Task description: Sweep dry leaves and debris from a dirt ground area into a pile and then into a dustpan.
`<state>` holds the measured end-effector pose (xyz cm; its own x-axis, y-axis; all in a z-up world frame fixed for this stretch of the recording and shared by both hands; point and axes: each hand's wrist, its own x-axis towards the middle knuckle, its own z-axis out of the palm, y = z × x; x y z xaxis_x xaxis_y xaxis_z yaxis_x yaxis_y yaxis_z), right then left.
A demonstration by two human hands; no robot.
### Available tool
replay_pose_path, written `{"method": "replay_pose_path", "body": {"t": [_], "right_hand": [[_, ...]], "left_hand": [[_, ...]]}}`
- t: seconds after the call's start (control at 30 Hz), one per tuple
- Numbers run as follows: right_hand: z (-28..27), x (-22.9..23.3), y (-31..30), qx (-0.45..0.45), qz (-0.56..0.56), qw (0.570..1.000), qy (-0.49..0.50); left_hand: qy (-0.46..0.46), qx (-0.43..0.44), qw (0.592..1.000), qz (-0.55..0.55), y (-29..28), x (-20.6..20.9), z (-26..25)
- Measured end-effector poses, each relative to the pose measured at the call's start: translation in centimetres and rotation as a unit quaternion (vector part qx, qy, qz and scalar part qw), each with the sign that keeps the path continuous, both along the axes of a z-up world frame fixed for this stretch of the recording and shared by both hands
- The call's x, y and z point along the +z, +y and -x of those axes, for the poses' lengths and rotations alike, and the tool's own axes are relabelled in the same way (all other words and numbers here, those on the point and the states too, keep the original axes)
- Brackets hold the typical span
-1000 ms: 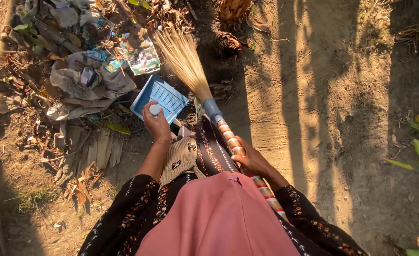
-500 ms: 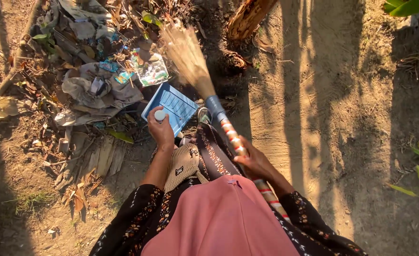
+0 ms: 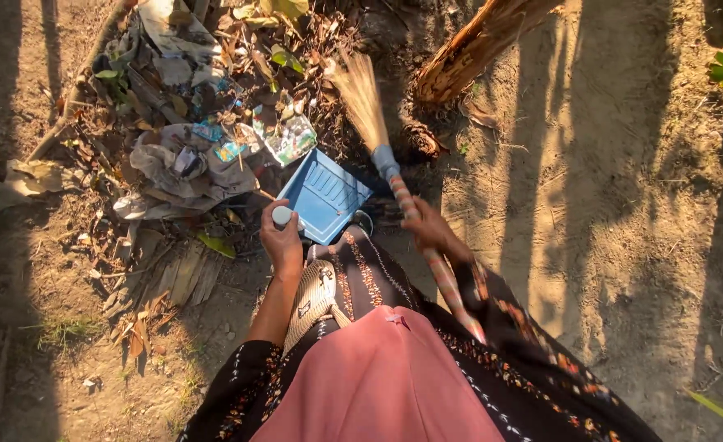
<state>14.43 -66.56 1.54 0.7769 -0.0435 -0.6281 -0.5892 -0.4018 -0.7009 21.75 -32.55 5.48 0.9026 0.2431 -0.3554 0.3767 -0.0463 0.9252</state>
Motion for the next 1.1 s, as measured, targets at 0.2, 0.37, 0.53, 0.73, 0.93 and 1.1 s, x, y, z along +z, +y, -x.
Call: {"method": "replay_pose_path", "body": {"t": [0.2, 0.37, 0.53, 0.73, 0.93, 1.1], "right_hand": [[3.2, 12.8, -0.1, -0.053, 0.001, 0.993, 0.108], [0.7, 4.5, -3.2, -0.082, -0.035, 0.993, 0.083], [4.3, 2.9, 0.2, -0.108, -0.154, 0.974, 0.130], [9.5, 10.1, 3.6, -0.079, -0.050, 0.994, 0.057], [8.7, 6.4, 8.2, -0.188, -0.082, 0.973, 0.107], [12.7, 3.4, 14.7, -0.134, -0.105, 0.985, 0.035]], "left_hand": [[-0.044, -0.012, 0.997, -0.066, -3.9, -0.1, -1.6], [-0.059, -0.018, 0.994, -0.094, -5.2, -0.4, -1.6], [-0.053, -0.014, 0.994, -0.091, -4.5, -1.6, -1.0], [0.026, -0.020, 0.999, -0.003, -2.5, -2.2, 0.2], [-0.048, -0.062, 0.996, -0.030, 1.8, -2.3, 3.2], [-0.006, -0.060, 0.997, -0.044, 5.7, -1.0, 5.0]]}}
